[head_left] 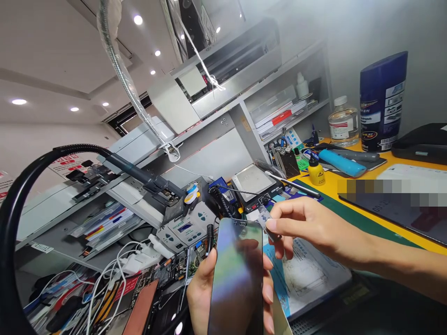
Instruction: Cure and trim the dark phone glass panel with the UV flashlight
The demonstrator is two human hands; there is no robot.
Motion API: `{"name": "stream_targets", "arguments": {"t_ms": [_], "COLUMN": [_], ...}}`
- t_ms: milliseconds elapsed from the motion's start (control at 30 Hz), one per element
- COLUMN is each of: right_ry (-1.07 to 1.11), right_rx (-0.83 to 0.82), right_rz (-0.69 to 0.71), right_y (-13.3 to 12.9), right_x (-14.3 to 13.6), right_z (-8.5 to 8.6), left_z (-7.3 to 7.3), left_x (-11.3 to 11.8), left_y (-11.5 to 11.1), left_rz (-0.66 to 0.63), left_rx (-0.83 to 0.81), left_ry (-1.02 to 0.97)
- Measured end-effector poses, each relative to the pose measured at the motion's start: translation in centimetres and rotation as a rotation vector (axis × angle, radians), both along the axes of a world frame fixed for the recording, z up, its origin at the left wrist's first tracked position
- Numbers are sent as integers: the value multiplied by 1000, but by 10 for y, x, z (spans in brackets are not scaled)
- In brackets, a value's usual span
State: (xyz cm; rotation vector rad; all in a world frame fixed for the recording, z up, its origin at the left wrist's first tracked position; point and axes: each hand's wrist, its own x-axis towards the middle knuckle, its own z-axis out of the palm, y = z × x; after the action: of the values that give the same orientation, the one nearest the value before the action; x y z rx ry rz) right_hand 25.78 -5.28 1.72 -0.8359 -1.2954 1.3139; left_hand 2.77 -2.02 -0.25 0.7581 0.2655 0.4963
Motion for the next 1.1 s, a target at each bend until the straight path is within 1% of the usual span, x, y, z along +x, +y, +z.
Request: {"name": "stream_targets", "arguments": {"t_ms": [100,233,367,467,600,700,800,933,1033,1100], "right_ry": [24,70,55,-7,-104,-131,-137,-133,-146,-155], "right_rx": [27,21,23,41,62,75,74,77,90,98], "right_rz": [17,48,56,13,-99,-132,-137,-131,-134,-134], "right_y": [0,1,0,-4,-9,-9,-8,-6,-6,-6], "right_x": [0,0,0,0,-2,-3,-3,-2,-1,-1], "right_z": [-2,-2,-1,-1,0,1,2,2,1,0], "left_z": [-1,-1,1,-2,-13,-17,-13,-4,-4,-4], "left_x": [-1,0,1,2,9,14,16,14,14,14], "left_y": [0,-1,-2,-2,-2,-2,-4,-5,-5,-5], "left_rz": [-32,-73,-77,-62,17,71,83,70,64,58], "left_rx": [12,-20,-37,-28,16,16,10,-23,18,21], "left_ry": [5,3,-2,0,-116,-158,-149,-37,-115,-119]}}
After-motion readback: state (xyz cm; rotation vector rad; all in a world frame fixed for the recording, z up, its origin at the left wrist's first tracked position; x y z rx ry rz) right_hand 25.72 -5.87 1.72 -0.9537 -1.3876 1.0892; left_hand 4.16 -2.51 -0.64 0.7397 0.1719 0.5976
